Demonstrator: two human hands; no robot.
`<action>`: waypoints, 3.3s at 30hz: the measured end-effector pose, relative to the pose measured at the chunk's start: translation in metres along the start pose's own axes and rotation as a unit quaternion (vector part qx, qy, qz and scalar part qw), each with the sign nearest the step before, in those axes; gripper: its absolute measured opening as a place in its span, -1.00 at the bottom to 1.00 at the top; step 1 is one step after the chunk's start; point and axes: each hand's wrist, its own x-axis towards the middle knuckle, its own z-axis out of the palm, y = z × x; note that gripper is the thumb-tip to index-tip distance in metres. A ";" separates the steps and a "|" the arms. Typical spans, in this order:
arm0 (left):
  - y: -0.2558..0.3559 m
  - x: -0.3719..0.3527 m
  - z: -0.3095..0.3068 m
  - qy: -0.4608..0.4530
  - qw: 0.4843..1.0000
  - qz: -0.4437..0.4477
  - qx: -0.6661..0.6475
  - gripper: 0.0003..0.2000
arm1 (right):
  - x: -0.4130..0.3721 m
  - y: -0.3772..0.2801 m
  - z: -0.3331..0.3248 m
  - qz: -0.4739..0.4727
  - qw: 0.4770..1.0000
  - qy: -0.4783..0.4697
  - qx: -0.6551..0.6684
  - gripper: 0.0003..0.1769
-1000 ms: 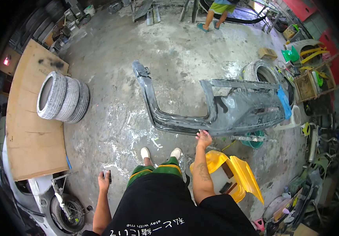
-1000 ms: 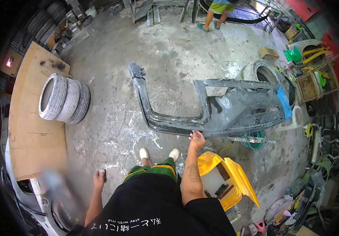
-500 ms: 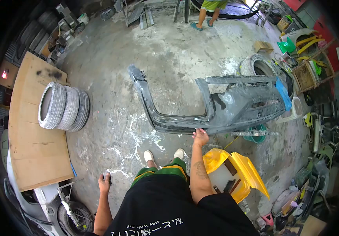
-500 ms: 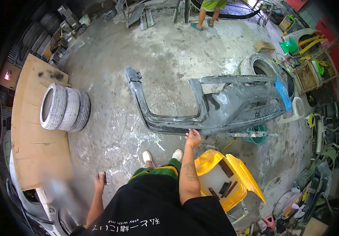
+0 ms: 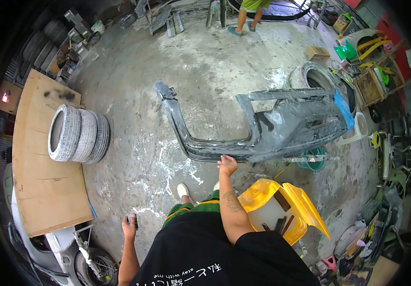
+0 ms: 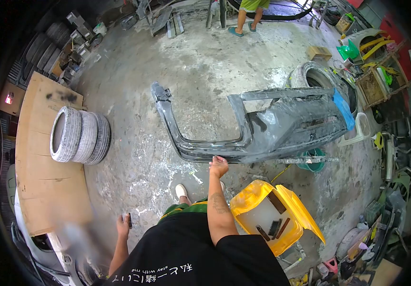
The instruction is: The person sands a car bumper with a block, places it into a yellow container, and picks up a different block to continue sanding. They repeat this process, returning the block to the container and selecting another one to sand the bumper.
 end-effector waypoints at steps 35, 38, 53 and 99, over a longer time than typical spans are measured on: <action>-0.042 -0.041 -0.015 0.023 0.989 -0.108 -0.098 -0.56 | -0.023 0.032 0.032 -0.036 0.999 -0.011 0.014 -0.84; -0.052 -0.033 -0.016 0.018 0.996 -0.089 -0.022 -0.54 | -0.034 0.016 0.034 -0.004 1.000 -0.005 -0.013 -0.83; -0.035 -0.023 -0.004 -0.061 0.986 -0.135 -0.071 -0.50 | 0.004 0.010 -0.008 -0.061 0.996 -0.055 -0.016 -0.80; -0.001 -0.014 0.025 0.039 0.999 -0.035 -0.013 -0.43 | -0.062 -0.116 -0.259 -0.231 0.945 -0.109 -0.204 -0.66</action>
